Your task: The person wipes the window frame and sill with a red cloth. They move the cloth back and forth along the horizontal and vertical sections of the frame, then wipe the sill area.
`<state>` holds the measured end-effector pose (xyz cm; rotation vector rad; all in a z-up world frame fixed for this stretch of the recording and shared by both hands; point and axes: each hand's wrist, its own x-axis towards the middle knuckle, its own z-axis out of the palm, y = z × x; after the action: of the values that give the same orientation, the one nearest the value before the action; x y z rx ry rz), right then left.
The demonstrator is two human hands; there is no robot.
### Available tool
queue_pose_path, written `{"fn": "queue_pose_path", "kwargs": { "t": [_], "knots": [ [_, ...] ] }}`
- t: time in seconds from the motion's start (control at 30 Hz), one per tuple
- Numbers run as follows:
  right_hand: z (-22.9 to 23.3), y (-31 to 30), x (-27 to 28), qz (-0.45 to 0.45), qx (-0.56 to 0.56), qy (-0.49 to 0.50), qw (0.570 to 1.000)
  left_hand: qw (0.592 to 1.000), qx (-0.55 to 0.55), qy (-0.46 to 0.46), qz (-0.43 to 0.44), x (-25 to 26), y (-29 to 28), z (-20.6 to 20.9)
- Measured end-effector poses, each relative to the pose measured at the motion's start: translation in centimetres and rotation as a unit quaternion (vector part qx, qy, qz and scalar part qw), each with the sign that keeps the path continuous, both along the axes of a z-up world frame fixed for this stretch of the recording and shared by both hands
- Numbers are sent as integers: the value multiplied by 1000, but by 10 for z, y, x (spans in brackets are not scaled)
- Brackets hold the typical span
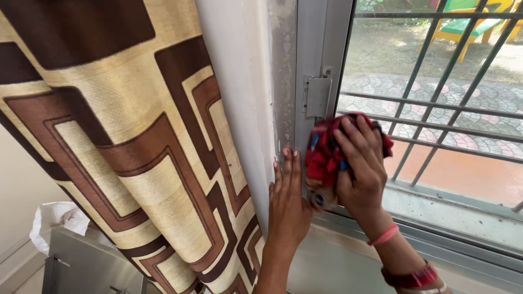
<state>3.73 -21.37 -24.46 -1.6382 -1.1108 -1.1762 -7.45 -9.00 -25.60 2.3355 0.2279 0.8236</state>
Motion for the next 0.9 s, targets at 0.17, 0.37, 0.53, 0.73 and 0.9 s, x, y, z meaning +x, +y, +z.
{"fn": "queue_pose_path", "kwargs": {
  "t": [0.17, 0.37, 0.53, 0.73, 0.9],
  "knots": [
    [-26, 8, -20, -3, -88, -28, 996, 997, 2, 73, 11, -6, 4, 9],
    [-89, -12, -40, 37, -155, 70, 985, 1000, 16, -5, -18, -8, 11, 4],
    [-60, -28, -54, 52, 38, 249, 966, 955, -291, 51, -30, -26, 0, -3],
    [-42, -18, -89, 90, -47, 151, 983, 594, -766, -83, -232, -28, -45, -34],
    [-55, -18, -92, 83, -104, 119, 984, 524, -802, -88, -273, -33, -28, -53]
  ]
}}
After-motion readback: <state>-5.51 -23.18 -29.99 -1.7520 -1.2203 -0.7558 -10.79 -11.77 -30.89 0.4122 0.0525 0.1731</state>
